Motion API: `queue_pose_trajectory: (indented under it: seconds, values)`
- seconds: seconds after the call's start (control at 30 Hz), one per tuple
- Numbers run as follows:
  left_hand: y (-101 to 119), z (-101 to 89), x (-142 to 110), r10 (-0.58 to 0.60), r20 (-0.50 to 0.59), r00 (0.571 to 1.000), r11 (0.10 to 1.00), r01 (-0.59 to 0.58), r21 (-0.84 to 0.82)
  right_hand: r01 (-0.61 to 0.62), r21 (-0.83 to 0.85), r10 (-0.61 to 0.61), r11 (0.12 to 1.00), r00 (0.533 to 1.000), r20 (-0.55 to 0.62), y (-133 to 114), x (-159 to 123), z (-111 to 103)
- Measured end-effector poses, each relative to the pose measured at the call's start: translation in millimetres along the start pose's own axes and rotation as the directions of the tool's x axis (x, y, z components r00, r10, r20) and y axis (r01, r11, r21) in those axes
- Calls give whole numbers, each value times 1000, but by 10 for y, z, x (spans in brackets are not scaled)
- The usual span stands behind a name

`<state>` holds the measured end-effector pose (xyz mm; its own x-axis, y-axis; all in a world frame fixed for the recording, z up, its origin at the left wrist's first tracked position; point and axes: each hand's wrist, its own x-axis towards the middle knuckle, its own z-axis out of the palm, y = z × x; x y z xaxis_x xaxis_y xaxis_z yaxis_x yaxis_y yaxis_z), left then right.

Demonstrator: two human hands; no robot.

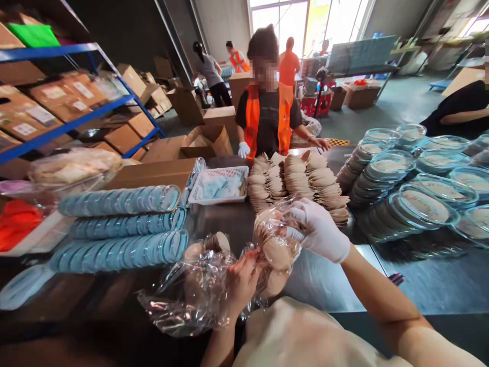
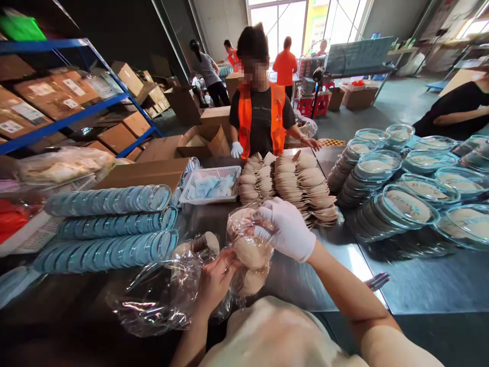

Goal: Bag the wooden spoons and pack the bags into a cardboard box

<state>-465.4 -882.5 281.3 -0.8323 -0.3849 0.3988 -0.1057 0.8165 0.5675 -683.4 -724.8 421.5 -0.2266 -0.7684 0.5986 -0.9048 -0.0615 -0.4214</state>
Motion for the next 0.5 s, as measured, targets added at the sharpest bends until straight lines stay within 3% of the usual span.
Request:
queue_pose_trajectory:
  seconds: [0.13, 0.23, 0.3, 0.4, 0.5]
  values:
    - [103, 182, 88, -148, 34, 988, 988, 149, -31, 66, 111, -43, 992, 979, -198, -136, -137, 223]
    - [217, 236, 164, -183, 181, 966, 945, 224, -239, 124, 101, -79, 987, 928, -364, -109, -276, 344]
    - [199, 213, 217, -161, 260, 952, 872, 261, -413, 147, 224, -25, 963, 881, -472, -31, -326, 301]
    - [34, 231, 327, -186, 257, 948, 748, 306, -588, 268, 515, 89, 815, 819, -567, 64, -280, 165]
    - [-83, 459, 414, -223, 272, 936, 690, 349, -635, 272, 704, 247, 656, 805, -540, 104, -118, 207]
